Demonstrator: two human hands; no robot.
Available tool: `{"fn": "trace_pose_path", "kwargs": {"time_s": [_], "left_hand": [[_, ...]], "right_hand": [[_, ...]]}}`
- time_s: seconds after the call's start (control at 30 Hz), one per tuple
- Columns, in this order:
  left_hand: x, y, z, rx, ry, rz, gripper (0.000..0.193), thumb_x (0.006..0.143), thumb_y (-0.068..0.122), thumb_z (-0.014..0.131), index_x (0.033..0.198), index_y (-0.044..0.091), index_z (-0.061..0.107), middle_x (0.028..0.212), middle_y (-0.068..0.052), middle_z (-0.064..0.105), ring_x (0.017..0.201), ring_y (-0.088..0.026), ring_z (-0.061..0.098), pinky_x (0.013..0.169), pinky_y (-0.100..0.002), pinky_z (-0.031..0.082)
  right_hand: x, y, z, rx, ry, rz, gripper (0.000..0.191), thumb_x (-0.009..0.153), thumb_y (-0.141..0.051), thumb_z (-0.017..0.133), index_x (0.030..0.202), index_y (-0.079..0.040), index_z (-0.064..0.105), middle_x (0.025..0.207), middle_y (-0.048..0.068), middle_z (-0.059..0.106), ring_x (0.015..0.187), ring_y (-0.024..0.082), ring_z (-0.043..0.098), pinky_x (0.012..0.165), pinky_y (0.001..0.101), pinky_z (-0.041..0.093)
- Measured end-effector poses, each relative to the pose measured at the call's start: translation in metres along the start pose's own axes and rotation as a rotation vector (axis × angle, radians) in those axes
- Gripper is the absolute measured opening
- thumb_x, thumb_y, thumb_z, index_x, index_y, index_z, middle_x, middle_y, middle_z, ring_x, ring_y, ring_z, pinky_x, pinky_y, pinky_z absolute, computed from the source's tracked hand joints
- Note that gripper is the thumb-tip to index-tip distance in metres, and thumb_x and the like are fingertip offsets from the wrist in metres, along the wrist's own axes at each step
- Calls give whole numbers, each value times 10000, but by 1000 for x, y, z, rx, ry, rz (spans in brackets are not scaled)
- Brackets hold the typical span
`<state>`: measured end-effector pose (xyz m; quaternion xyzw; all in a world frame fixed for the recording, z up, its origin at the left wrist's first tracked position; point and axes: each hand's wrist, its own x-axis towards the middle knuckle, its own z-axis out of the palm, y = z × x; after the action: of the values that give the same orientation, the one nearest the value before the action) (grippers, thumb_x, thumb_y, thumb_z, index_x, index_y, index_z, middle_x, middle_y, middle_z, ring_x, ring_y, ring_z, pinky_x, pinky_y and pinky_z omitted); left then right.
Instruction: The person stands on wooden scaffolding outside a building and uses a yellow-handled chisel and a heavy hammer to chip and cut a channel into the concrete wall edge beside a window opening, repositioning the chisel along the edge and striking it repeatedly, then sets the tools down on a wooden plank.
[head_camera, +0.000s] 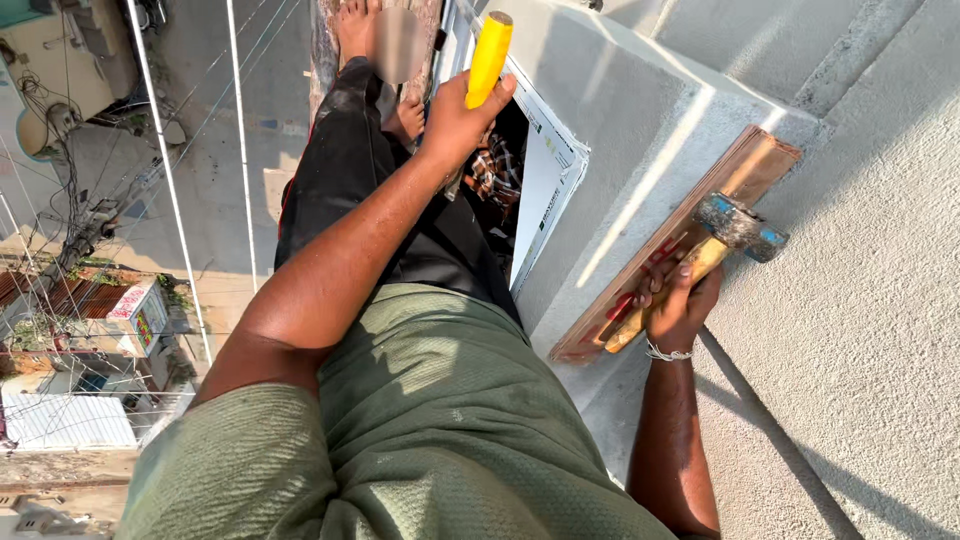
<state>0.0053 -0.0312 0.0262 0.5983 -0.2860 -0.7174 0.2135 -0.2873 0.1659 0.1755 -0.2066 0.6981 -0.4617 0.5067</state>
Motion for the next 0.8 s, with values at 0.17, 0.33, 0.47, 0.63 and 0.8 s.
{"fn": "trace_pose_path", "kwargs": {"time_s": [0.17,0.33,0.47,0.63,0.8], "left_hand": [[39,-40,16,-130,19,-187,383,948,416,751,978,41,681,844,-24,692,692,-87,659,548,-221,550],[39,-35,8,-381,-68,-46,279,798,51,863,979,-24,664,829,-99,720,685,-163,709,522,-273,553],[31,-32,7,-342,-36,-98,223,856,76,804,1055,19,721,931,-61,746,828,-142,781,711,-276,692],[33,-35,6,-407,16,-62,191,886,79,798,1030,16,690,972,-67,732,879,-139,771,752,-287,686],[31,-39,8,-501,6,-73,177,897,67,798,1018,-15,698,942,-97,719,826,-146,730,741,-300,659]], "right_hand": [[3,19,-11,41,85,16,335,1143,-381,558,1230,-85,425,845,40,476,672,123,479,527,287,446],[10,22,-8,-1,42,-40,455,1092,-466,609,1286,-103,416,789,30,452,624,120,458,499,281,430],[9,23,-12,-38,88,41,509,1076,-501,625,1268,-82,410,800,39,465,620,123,473,498,293,469],[10,23,-14,-73,34,-42,505,1097,-512,608,1239,-64,422,784,41,475,559,97,470,468,270,434],[15,18,-5,-93,38,-39,502,1082,-504,603,1248,-65,425,767,36,482,580,101,480,464,274,440]]}}
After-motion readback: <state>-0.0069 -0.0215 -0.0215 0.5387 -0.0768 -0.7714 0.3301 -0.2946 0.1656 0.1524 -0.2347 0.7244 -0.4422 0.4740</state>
